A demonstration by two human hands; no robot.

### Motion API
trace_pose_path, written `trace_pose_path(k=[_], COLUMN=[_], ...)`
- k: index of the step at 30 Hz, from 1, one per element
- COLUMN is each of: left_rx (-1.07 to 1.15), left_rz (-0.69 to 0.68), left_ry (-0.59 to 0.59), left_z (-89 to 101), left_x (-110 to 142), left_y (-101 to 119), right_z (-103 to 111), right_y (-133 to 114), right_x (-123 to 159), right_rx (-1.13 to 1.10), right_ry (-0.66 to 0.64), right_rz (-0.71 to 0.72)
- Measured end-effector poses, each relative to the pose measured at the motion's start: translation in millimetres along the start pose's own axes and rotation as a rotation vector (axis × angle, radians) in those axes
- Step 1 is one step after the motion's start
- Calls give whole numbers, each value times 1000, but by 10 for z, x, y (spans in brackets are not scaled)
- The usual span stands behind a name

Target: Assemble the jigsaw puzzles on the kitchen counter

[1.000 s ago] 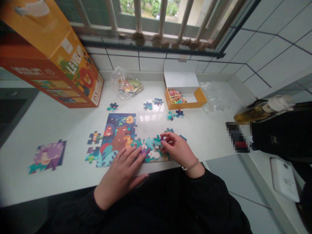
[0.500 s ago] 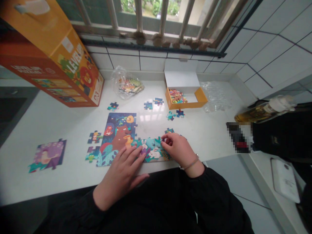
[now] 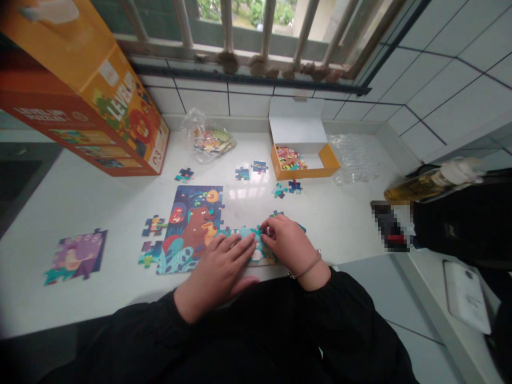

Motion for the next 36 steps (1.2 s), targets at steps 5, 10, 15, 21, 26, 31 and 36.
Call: trace_pose_path(k=[5, 10, 15, 21, 26, 31, 36], left_rx=[22, 17, 15, -6, -27, -36, 32], left_rz=[-1, 1, 8, 28, 48, 22, -81], left_ry=[17, 29, 91, 144, 161, 228, 318], left_z=[-8, 10, 23, 62, 112, 170, 296], left_x=[-4, -12, 1, -18, -50, 18, 358], left_y=[-7, 16, 27, -39, -126, -114, 79], right_z=[367, 634, 454, 413, 475, 514, 509], right_y=[301, 708, 709, 793, 864, 830, 818], right_x=[64, 205, 295, 403, 459, 482, 478], right_rx=[28, 160, 180, 185, 149, 121, 96], right_ry=[211, 293, 173, 160, 139, 119, 99], right_rz=[-90, -181, -71, -41, -10, 32, 46])
Point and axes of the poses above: each hand's wrist, its own x-axis away from the middle knuckle, its own z-axis out of the back of the hand, y = z × x, the point moved 10 cm from there along -x, towards the middle knuckle, and after that the axes turned 4 degrees about x, right-handed, at the moved point
